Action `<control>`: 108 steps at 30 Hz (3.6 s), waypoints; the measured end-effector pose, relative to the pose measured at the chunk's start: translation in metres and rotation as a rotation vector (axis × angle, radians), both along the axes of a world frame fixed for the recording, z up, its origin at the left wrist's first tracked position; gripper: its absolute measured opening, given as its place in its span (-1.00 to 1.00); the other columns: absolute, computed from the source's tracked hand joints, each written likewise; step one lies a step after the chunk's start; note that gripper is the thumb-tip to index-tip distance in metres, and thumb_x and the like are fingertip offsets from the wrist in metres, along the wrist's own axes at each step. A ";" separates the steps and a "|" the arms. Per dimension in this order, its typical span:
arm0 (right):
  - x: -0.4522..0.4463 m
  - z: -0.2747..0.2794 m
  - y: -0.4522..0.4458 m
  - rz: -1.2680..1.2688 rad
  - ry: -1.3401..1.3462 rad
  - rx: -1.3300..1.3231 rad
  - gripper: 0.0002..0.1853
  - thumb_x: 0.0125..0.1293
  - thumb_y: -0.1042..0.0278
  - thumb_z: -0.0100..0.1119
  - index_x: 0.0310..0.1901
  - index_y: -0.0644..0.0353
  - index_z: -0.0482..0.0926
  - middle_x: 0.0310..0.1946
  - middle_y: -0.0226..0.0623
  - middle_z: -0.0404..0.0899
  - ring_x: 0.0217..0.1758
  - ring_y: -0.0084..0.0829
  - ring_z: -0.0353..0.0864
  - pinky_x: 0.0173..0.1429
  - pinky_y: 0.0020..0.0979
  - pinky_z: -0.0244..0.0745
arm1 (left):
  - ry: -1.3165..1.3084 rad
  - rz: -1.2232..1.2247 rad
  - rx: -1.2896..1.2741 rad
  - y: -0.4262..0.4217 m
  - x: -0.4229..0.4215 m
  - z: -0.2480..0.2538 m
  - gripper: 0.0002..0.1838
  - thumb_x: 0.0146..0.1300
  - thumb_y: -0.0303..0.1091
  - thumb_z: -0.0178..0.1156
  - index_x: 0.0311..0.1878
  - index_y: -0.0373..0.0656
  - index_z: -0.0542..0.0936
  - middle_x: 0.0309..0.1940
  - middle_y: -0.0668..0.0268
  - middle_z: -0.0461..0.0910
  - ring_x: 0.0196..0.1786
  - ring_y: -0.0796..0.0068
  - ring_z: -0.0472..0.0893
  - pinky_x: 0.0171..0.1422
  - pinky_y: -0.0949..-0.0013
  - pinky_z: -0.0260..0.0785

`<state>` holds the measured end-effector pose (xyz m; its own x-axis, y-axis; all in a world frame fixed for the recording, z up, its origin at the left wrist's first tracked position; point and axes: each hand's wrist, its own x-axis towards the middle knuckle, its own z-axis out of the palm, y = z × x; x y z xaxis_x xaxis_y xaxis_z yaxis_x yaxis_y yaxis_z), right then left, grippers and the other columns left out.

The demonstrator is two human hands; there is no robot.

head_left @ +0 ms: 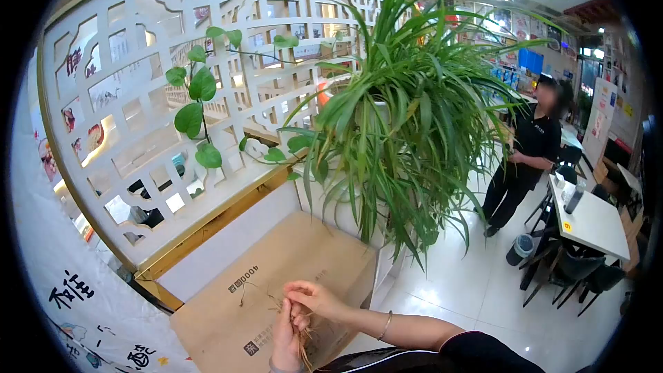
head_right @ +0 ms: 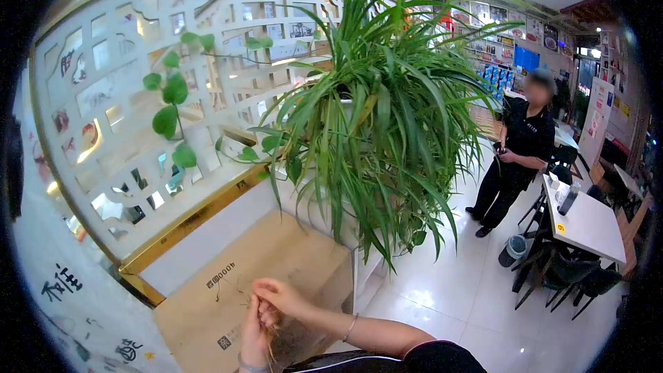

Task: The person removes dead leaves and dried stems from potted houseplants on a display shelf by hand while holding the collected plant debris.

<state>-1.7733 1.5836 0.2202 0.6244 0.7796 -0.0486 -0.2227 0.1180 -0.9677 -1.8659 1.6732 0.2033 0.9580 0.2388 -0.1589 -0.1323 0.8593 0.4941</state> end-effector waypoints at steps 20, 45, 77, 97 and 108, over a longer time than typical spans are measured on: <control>-0.100 -0.114 -0.346 -0.227 0.205 -0.239 -0.72 0.36 0.42 -0.09 0.04 0.29 0.46 -0.11 -0.31 0.56 -0.13 -0.54 0.54 0.03 -0.50 0.45 | 0.072 -0.110 -0.404 -0.186 0.006 0.004 -0.78 0.35 -0.20 -0.03 -0.30 -0.14 0.44 -0.62 0.50 0.21 -0.51 0.63 0.25 -0.41 0.52 0.18; -0.126 0.073 -0.549 -0.141 -0.507 0.061 -0.72 0.27 0.44 0.06 0.02 0.28 0.48 -0.06 -0.17 0.54 0.02 -0.29 0.52 0.10 -0.31 0.39 | 0.283 -0.690 -0.072 -0.406 0.072 -0.058 -0.85 0.33 -0.27 0.03 -0.26 -0.13 0.47 -0.70 0.54 0.05 -0.67 0.72 0.03 -0.65 0.61 -0.10; 0.191 -0.077 -0.670 -0.421 0.607 0.252 -0.64 0.37 0.41 -0.12 0.16 0.35 0.31 -0.07 -0.20 0.51 -0.15 -0.53 0.50 -0.01 -0.55 0.42 | 0.306 -0.568 -0.295 -0.514 0.415 -0.092 -0.87 0.31 -0.31 0.05 -0.19 -0.15 0.41 -0.70 0.55 0.04 -0.66 0.71 0.02 -0.63 0.61 -0.10; 0.456 -0.078 -0.712 0.303 0.439 -0.077 -0.66 0.37 0.25 -0.04 0.10 0.21 0.43 -0.11 -0.38 0.52 -0.23 -0.65 0.46 -0.10 -0.59 0.43 | 0.308 0.098 -0.307 -0.565 0.489 -0.066 -0.85 0.32 -0.26 0.03 -0.23 -0.12 0.50 -0.71 0.55 0.10 -0.67 0.73 0.06 -0.65 0.62 -0.10; 0.680 0.006 -0.603 -0.528 -0.148 0.197 -0.72 0.26 0.52 -0.05 0.00 0.25 0.46 -0.17 -0.27 0.56 -0.22 -0.51 0.52 -0.11 -0.49 0.46 | 0.203 0.261 -0.382 -0.520 0.480 -0.062 -0.87 0.32 -0.31 0.04 -0.24 -0.15 0.48 -0.70 0.53 0.11 -0.67 0.71 0.06 -0.64 0.61 -0.08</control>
<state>-1.0929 0.9808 0.2266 0.9202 0.3461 0.1827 0.0509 0.3571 -0.9327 -1.3857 1.1529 0.1414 0.8149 0.3548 -0.4583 -0.3006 0.9348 0.1892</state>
